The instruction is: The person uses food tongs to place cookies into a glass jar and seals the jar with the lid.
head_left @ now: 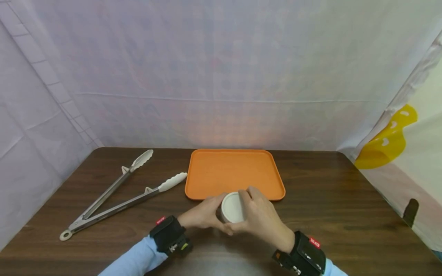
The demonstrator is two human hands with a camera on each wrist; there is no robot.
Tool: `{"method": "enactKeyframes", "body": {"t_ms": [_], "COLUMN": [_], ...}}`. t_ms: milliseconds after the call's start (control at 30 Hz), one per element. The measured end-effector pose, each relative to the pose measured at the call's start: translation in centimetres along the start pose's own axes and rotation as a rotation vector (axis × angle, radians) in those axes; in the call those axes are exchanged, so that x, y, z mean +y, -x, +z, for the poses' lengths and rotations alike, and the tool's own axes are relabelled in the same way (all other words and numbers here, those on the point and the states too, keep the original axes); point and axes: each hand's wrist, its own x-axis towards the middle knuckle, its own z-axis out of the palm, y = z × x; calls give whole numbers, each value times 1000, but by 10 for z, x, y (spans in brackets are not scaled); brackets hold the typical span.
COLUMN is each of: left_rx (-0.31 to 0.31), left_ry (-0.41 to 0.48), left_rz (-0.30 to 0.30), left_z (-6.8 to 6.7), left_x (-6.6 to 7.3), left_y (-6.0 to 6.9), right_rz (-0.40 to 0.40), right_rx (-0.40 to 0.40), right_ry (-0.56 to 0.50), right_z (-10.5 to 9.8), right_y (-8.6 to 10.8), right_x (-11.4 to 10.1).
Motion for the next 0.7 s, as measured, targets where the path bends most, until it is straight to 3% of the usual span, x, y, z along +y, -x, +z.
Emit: {"method": "enactKeyframes", "body": {"t_ms": [67,267,367,533,700], "left_rx": [-5,-6,-4,-3,12], "left_ry": [4,-39,-29,-22,-34], "left_rz": [1,39,38,18,11], "left_z": [0,0,0,0,2], "left_x": [0,-1,0,2,3], "left_y": [0,0,0,0,1], "right_rz": [-21,-56,-73,-85,-104], "right_rx": [-77,-422,-495,-471,-350], "right_ry": [-74,-417,-485,-486,-490], "right_z": [-3,-15,-16,-13,-3], "right_y": [-2,-12,-16,-16,-11], "right_x": [4,30,38,40,38]}}
